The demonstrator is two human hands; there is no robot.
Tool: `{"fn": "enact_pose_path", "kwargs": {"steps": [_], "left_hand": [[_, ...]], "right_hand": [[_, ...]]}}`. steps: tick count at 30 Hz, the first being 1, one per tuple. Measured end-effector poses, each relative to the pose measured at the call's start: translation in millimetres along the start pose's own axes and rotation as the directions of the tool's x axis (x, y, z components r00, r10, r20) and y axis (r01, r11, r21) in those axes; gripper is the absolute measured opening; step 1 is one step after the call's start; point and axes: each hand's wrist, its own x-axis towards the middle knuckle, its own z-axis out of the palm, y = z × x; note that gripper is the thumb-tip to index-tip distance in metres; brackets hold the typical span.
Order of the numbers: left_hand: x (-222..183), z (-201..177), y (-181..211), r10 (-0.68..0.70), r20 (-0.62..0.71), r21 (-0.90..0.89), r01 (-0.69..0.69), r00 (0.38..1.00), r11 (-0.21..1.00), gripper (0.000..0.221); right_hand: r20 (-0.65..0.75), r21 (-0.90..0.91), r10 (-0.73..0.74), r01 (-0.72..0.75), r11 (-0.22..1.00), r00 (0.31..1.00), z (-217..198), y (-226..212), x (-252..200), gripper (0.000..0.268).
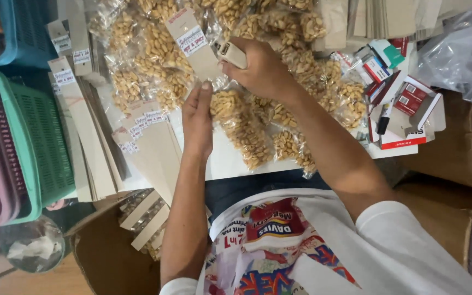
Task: Stapling small plastic bags filled with nuts onto cardboard strips for retail display.
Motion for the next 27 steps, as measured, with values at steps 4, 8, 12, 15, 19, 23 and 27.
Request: {"fn": "enact_pose_path", "kwargs": {"steps": [4,8,12,15,19,23,27], "left_hand": [[1,-2,-9,0.407,0.078,0.107,-0.413,0.910,0.904,0.028],[-4,0,-13,0.544,0.076,0.212,-0.547,0.836,0.810,0.046],[-7,-3,-16,0.533,0.175,0.243,-0.561,0.828,0.792,0.042],[-2,-1,-23,0.534,0.325,0.240,-0.614,0.781,0.752,0.033],[0,4,-21,0.595,0.182,0.298,-0.621,0.783,0.725,0.024],[7,-8,-13,0.487,0.026,0.107,-0.487,0.873,0.867,0.041],[21,-11,-14,0.299,-0.016,-0.156,-0.298,0.954,0.942,0.036]], "right_hand": [[-0.184,0.143,-0.205,0.232,0.962,0.961,15,-7,4,0.018],[-0.340,0.499,-0.060,0.234,0.835,0.938,36,-21,18,0.047],[-0.325,0.646,0.080,0.160,0.746,0.942,35,-40,16,0.052],[-0.427,0.635,0.123,0.201,0.746,0.896,31,-31,16,0.053],[-0.432,0.165,-0.030,0.112,0.980,0.901,6,37,26,0.034],[-0.405,-0.632,0.023,-0.298,0.715,0.914,-57,101,33,0.039],[-0.347,-0.804,-0.338,-0.093,0.587,0.875,-78,111,35,0.046]]}}
